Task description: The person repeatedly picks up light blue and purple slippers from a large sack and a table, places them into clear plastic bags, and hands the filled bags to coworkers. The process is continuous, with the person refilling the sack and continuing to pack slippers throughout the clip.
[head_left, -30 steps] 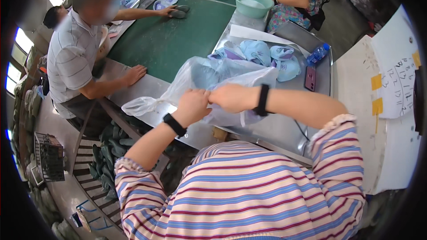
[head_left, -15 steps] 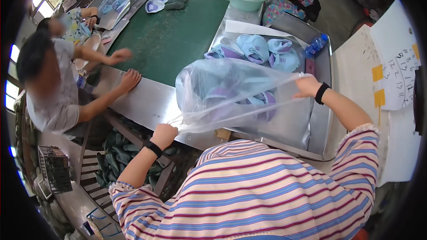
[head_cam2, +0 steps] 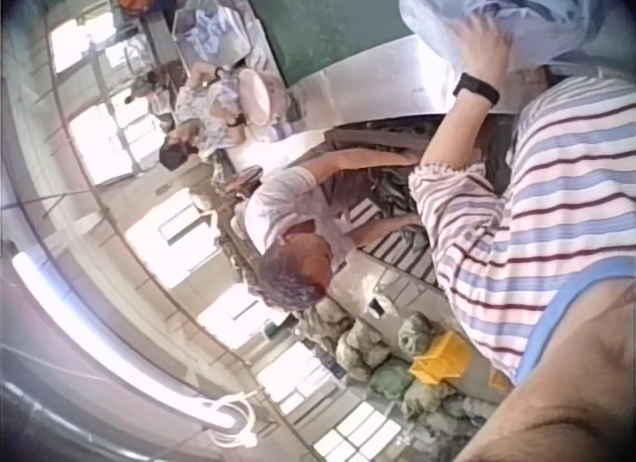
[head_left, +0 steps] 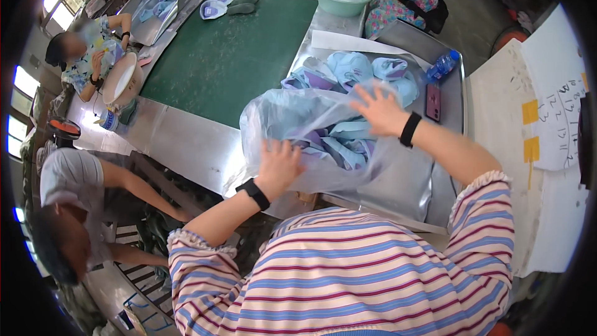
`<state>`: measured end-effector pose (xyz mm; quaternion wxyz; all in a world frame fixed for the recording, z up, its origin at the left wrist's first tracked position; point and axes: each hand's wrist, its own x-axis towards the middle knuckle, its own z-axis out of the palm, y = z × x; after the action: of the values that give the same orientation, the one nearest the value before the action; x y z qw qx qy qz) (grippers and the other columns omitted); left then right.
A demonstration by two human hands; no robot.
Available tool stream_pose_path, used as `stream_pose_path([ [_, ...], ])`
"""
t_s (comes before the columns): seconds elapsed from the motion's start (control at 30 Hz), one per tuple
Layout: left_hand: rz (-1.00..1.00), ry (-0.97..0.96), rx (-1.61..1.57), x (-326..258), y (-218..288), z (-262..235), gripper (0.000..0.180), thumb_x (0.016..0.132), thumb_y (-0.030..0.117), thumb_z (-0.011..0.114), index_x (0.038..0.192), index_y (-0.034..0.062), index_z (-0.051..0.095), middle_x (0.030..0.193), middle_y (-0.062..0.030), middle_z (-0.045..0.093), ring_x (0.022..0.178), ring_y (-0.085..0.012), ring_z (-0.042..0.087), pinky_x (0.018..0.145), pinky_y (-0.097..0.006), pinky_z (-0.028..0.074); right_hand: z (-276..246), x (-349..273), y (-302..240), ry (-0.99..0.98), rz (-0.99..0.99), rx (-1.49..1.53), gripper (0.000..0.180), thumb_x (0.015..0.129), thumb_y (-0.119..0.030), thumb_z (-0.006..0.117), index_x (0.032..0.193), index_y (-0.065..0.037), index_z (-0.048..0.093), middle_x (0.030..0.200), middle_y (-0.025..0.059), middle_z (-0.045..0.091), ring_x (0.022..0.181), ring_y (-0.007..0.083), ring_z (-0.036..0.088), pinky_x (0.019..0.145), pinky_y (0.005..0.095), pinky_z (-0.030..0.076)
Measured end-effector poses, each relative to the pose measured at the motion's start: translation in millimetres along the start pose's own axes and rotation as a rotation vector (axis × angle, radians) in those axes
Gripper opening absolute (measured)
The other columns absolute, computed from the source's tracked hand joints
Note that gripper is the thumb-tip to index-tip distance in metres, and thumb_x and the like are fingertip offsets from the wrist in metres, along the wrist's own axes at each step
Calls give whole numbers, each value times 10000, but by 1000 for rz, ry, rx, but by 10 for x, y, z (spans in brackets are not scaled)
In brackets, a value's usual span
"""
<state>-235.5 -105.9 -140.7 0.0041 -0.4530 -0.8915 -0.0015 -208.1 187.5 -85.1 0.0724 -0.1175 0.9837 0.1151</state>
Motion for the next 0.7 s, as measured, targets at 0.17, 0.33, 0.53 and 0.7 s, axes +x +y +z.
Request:
stream_pose_path([
  [0.17, -436, 55, 369, -10, -1118, -212, 585, 797, 566, 453, 1019, 47, 604, 1073, -106, 546, 1067, -347, 475, 871, -620, 272, -531, 332, 438, -106, -67, -260, 1012, 484, -240, 818, 1347, -244, 288, 1461, 119, 24, 1225, 505, 239, 803, 625, 390],
  [0.33, -743, 66, -307, 183, -1833, -133, 674, 769, 567, 525, 1089, -25, 498, 1119, -268, 461, 1000, -419, 515, 835, -475, 417, -574, 1068, 70, -266, -23, 61, 802, 631, -420, 702, 1326, -260, 336, 1452, 120, 97, 1241, 532, 165, 867, 665, 311],
  [0.53, -746, 48, -853, 511, -1943, 894, 646, 679, 132, 595, 1247, -32, 336, 1178, -296, 463, 1069, -420, 480, 887, -409, 415, 591, 1675, -109, -318, 128, 344, 489, 828, -421, 464, 1294, -286, 403, 1408, 109, 224, 1266, 469, 173, 966, 641, 183],
  [0.7, -705, -279, -544, 361, -2185, 1460, 471, 721, 52, 495, 1190, 78, 460, 1102, -218, 537, 991, -368, 536, 764, -432, 466, 1216, 1867, 180, -313, 102, 578, 321, 805, -355, 510, 1030, -149, 611, 1028, 125, 604, 994, 326, 549, 849, 463, 422],
])
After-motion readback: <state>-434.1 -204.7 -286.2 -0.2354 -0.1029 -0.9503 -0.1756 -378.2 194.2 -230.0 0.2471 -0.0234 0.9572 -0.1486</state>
